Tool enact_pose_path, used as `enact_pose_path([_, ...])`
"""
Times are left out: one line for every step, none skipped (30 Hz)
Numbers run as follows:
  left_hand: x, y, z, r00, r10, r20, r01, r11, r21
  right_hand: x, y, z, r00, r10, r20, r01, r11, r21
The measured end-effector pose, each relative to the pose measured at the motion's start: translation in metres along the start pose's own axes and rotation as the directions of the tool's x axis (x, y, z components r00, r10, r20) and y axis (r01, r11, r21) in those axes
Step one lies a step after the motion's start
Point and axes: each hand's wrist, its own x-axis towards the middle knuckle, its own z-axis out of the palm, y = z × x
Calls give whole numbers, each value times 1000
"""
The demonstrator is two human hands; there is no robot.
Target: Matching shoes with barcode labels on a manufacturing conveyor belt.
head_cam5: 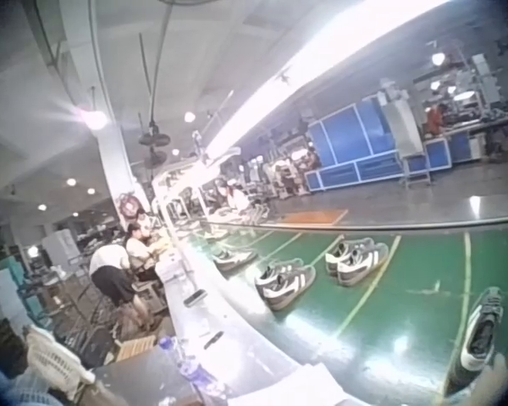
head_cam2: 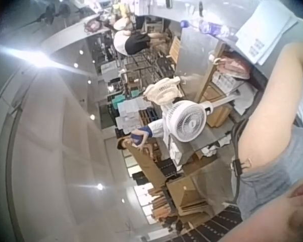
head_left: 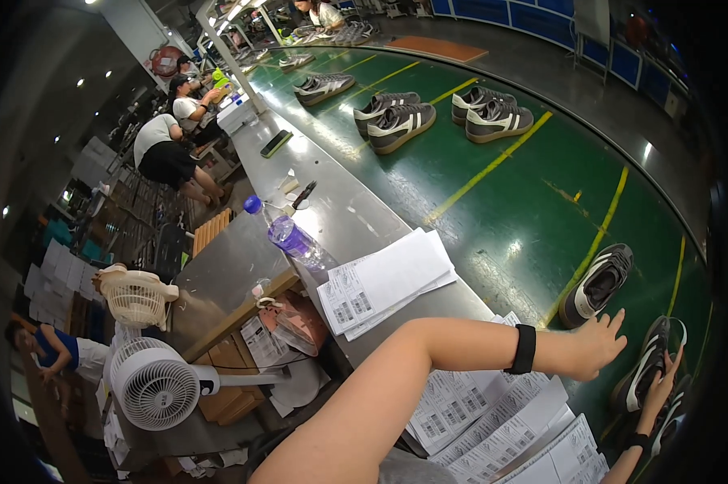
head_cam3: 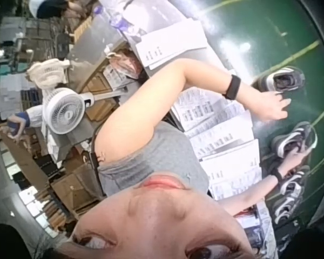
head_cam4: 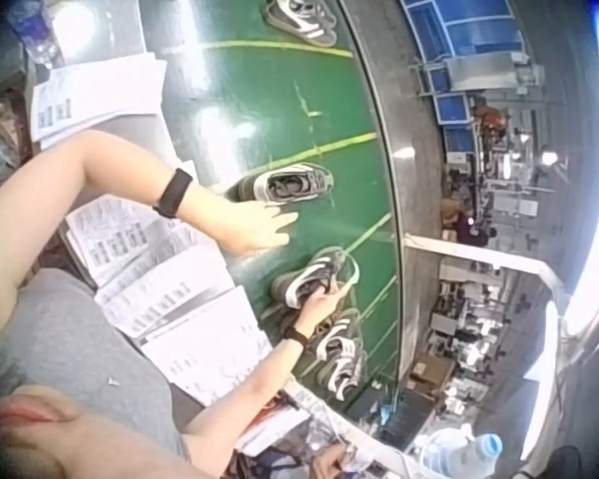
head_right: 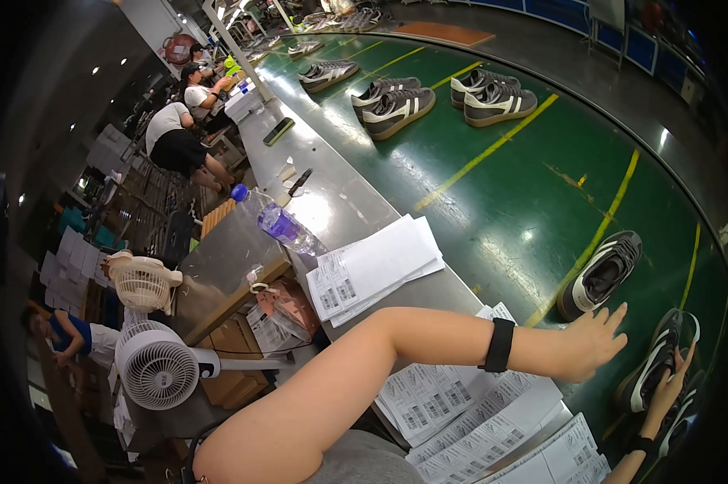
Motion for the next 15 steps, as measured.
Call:
enact_pose_path([0,4,4,1000,-2,0,2,1000,0,1,2,1,1000,0,2,0,1000,1])
enact_pose_path([0,8,8,1000,16,0,-16,1000,-18,2,5,1,1000,-13,0,13,1000,-17])
enact_pose_path([1,12,8,999,38,1,-38,998,-39,1,9,0,1000,-21,-4,21,999,-39])
enact_pose_path([2,18,2,998,50,49,-46,996,-76,1,12,0,1000,-18,-5,18,999,-42])
enact_pose_path([5,22,3,997,54,49,-50,996,-78,1,15,0,1000,-9,-21,8,999,-40])
enact_pose_path([6,25,5,996,69,59,-63,992,-112,2,13,2,999,-1,-36,0,999,-36])
enact_pose_path([7,29,7,994,86,68,-75,987,-145,3,11,4,999,0,-37,-2,999,-38])
enact_pose_path([7,33,7,994,88,68,-78,986,-146,6,9,7,1000,0,-28,0,1000,-3])
enact_pose_path([9,37,9,994,94,58,-82,980,-182,7,3,7,1000,2,-21,-1,1000,26])
enact_pose_path([9,40,10,994,92,52,-78,973,-215,9,-11,16,998,-44,-41,46,998,36])
enact_pose_path([10,42,8,994,93,57,-78,973,-219,8,-26,19,1000,-14,-24,16,998,55])
enact_pose_path([10,48,4,995,74,60,-57,968,-243,5,-38,18,1000,-5,-20,6,997,71])
enact_pose_path([9,54,0,996,57,64,-37,963,-269,1,-50,17,1000,5,-16,-4,996,85])
enact_pose_path([8,57,-4,995,65,70,-43,960,-277,-2,-78,17,999,34,-12,-33,993,113])
enact_pose_path([7,62,-9,995,68,70,-47,961,-272,-8,-97,11,998,54,14,-55,996,74])
